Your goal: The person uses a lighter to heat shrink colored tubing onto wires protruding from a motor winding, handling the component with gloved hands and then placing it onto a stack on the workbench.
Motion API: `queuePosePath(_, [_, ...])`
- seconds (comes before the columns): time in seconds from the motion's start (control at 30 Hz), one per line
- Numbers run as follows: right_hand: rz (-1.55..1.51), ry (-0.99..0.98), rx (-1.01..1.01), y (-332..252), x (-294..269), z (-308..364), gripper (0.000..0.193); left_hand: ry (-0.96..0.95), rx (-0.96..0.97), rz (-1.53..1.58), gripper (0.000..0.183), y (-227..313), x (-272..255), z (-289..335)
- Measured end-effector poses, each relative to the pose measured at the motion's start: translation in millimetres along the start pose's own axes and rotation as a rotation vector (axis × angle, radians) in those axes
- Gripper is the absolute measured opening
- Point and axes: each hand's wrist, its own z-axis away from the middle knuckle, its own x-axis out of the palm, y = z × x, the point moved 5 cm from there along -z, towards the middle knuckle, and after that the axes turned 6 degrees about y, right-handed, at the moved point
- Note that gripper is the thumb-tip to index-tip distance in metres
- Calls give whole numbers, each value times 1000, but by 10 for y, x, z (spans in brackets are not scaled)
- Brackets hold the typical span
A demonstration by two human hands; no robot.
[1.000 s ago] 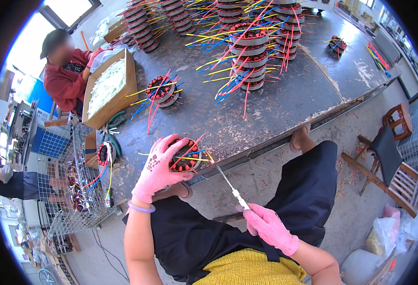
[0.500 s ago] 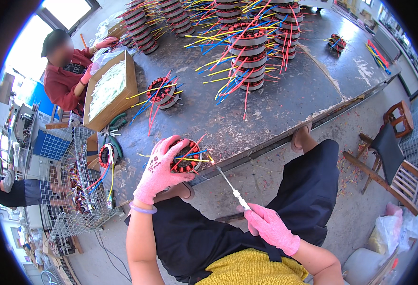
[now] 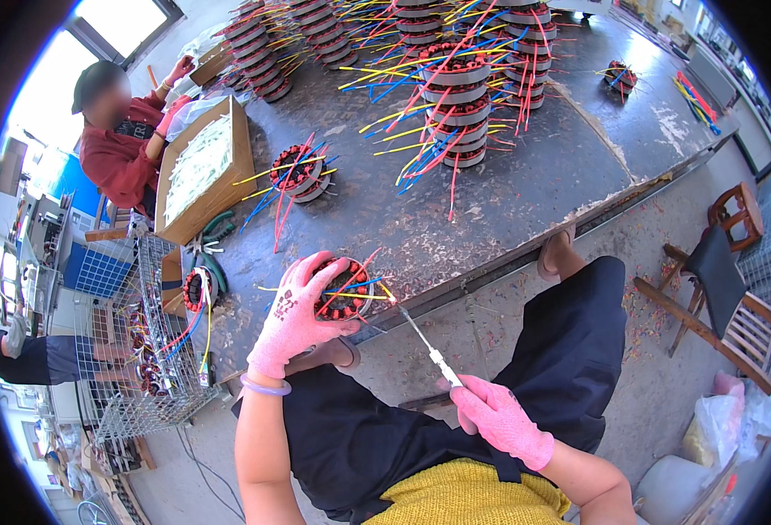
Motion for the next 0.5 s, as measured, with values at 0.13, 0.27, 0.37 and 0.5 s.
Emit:
queuePosePath(0.13, [44, 15, 8, -36, 3, 5, 38, -2, -5, 2, 88, -5, -1, 4])
queuePosePath(0.27, [86, 14, -10, -68, -7, 11, 37, -6, -15, 2, 88, 5, -6, -2])
queuePosePath(0.37, [115, 10, -26, -62, -18, 4, 36, 0, -21, 3, 88, -11, 2, 7])
queuePosePath(0.5, [128, 9, -25, -73, -17, 1, 36, 4, -35, -2, 87, -29, 12, 15])
